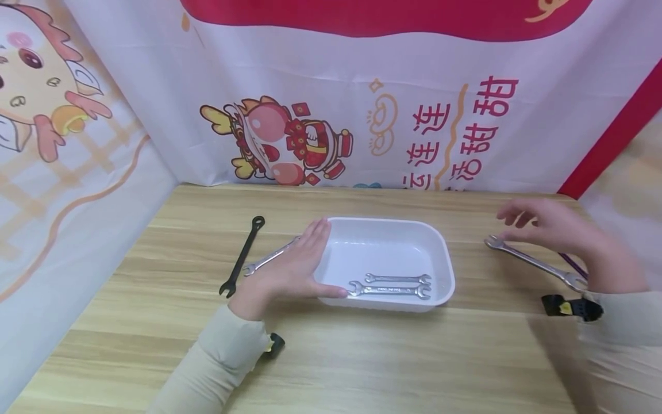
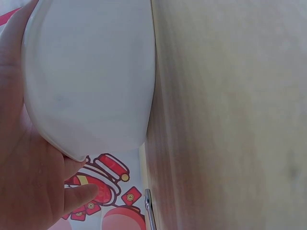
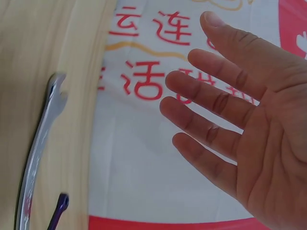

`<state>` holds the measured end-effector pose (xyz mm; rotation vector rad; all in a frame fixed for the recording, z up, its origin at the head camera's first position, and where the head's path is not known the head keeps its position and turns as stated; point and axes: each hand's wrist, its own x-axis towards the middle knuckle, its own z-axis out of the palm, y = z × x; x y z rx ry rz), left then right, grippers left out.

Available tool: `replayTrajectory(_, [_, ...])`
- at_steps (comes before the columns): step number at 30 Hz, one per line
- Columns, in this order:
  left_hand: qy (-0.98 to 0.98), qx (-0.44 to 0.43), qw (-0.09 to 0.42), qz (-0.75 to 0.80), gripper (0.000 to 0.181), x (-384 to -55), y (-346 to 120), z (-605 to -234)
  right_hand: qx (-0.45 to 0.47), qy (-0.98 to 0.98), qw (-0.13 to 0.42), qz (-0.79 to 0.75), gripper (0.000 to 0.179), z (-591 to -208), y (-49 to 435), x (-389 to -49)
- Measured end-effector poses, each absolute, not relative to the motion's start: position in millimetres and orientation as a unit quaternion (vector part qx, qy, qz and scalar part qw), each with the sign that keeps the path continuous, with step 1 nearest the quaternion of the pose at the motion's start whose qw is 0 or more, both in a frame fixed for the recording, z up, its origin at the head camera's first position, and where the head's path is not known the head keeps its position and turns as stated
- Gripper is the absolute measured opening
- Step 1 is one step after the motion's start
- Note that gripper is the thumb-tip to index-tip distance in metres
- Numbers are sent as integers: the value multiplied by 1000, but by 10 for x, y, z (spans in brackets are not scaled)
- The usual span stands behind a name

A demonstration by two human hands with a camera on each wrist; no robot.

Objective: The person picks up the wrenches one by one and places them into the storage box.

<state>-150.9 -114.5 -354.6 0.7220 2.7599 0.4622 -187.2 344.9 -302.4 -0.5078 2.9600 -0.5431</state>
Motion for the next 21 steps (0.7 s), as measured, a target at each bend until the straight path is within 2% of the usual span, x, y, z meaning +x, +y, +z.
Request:
replayTrajectory(7, [948,251,123,155,134,-1514,-1147,-3552,-183,968,36,-165,38,-3137,3617,-1901])
replayTrajectory(21, [947,252,121,157,130,-1517,-1146,-3556,-153,971,107,-150,36,-3325,3774,-1987])
